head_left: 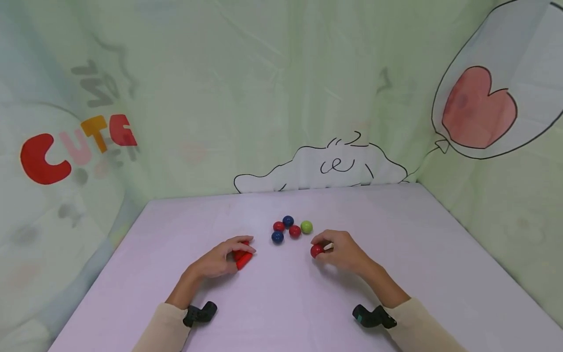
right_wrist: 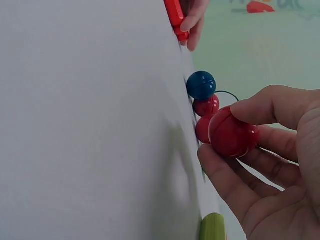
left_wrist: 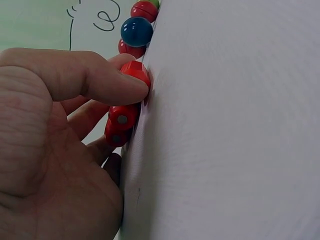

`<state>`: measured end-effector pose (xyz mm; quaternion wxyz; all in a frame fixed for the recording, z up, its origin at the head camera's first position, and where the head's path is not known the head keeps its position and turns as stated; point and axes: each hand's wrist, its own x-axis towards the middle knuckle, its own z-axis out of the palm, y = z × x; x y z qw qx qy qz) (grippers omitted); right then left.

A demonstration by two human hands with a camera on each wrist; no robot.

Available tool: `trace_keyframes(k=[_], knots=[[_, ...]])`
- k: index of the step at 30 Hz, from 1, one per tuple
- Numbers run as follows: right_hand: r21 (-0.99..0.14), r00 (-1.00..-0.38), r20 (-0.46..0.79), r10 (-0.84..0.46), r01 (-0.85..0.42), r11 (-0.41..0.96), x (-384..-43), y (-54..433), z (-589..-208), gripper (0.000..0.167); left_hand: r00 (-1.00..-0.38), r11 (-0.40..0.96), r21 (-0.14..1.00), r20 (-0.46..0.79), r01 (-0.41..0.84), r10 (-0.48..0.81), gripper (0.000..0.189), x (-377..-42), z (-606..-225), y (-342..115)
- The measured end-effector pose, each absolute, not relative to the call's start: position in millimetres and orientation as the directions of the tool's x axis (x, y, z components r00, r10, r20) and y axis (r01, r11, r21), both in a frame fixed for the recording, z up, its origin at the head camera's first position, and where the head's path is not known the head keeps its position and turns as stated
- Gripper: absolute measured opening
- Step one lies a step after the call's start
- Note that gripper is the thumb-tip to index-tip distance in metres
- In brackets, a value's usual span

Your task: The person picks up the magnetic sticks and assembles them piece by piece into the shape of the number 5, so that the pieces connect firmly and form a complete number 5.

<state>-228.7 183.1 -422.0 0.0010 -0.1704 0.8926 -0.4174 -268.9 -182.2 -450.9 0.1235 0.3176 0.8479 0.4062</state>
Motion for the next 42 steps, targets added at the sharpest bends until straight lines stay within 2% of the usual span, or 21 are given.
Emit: trace_keyframes(k=[8, 18, 26, 33, 38, 42], knots=[[-0.749, -0.923, 0.129, -0.363, -0.330, 0.574, -223.7, 183.1, -425.8, 0.028, -0.772, 0.465, 0.773, 0.049, 0.432, 0.634, 0.057, -267.7, -448.5, -180.3], [-0.741, -0.953, 0.050, -0.297, -0.235, 0.629, -217.8, 180.3, -430.3, 0.027, -0.777, 0.483, 0.766, 0.035, 0.425, 0.629, 0.055, -265.0, -449.5, -180.3], [-0.746, -0.945, 0.068, -0.320, -0.261, 0.613, -217.1, 183.0, -429.6, 0.028, -0.789, 0.528, 0.745, -0.004, 0.408, 0.615, 0.060, -264.7, -439.9, -176.7], [-0.752, -0.942, 0.071, -0.329, -0.267, 0.602, -218.4, 185.6, -432.1, 0.028, -0.793, 0.637, 0.597, -0.003, 0.488, 0.610, 0.063, -264.4, -422.8, -173.1], [-0.747, -0.946, 0.065, -0.319, -0.258, 0.613, -219.8, 185.3, -433.5, 0.028, -0.820, 0.734, 0.467, -0.029, 0.494, 0.571, 0.057, -262.1, -414.4, -170.2], [-0.745, -0.947, 0.061, -0.316, -0.254, 0.617, -219.9, 185.2, -434.1, 0.027, -0.822, 0.753, 0.404, -0.005, 0.519, 0.569, 0.051, -260.2, -413.5, -169.1]])
